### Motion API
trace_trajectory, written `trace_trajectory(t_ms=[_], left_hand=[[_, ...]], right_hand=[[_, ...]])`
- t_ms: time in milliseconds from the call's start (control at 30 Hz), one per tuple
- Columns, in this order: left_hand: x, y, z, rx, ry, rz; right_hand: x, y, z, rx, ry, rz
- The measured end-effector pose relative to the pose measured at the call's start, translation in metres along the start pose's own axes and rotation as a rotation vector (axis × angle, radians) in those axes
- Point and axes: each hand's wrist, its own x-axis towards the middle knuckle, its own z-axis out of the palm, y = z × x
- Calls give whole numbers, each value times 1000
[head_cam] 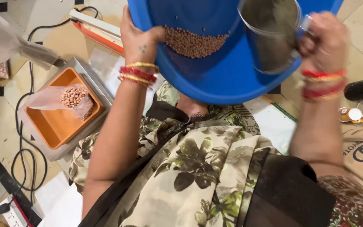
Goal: The person is scooping peanuts from a large blue bin into plastic bags, weighing them on a digital scale, and sealing the bags using a heat sealer.
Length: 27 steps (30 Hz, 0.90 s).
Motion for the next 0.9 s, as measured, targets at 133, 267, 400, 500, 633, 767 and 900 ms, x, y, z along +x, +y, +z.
trace_trajectory(t_ms=[133,267,400,500,633,767,900], left_hand=[[-22,8,3,83,44,10],[-46,24,3,82,82,4],[-78,43,7,105,130,-36],[-96,49,5,137,125,-33],[-116,47,0,114,68,-21],[-131,46,-1,130,21,-12],[-145,48,-1,183,0,23]], right_hand=[[-54,-59,-66,-306,58,63],[-94,-77,-165,-769,-74,352],[-106,-62,-105,-922,44,754],[-98,-26,-75,-1099,-2,876],[-99,46,-110,-899,-76,790],[-109,83,-113,-724,34,650],[-117,99,-123,-658,107,566]])
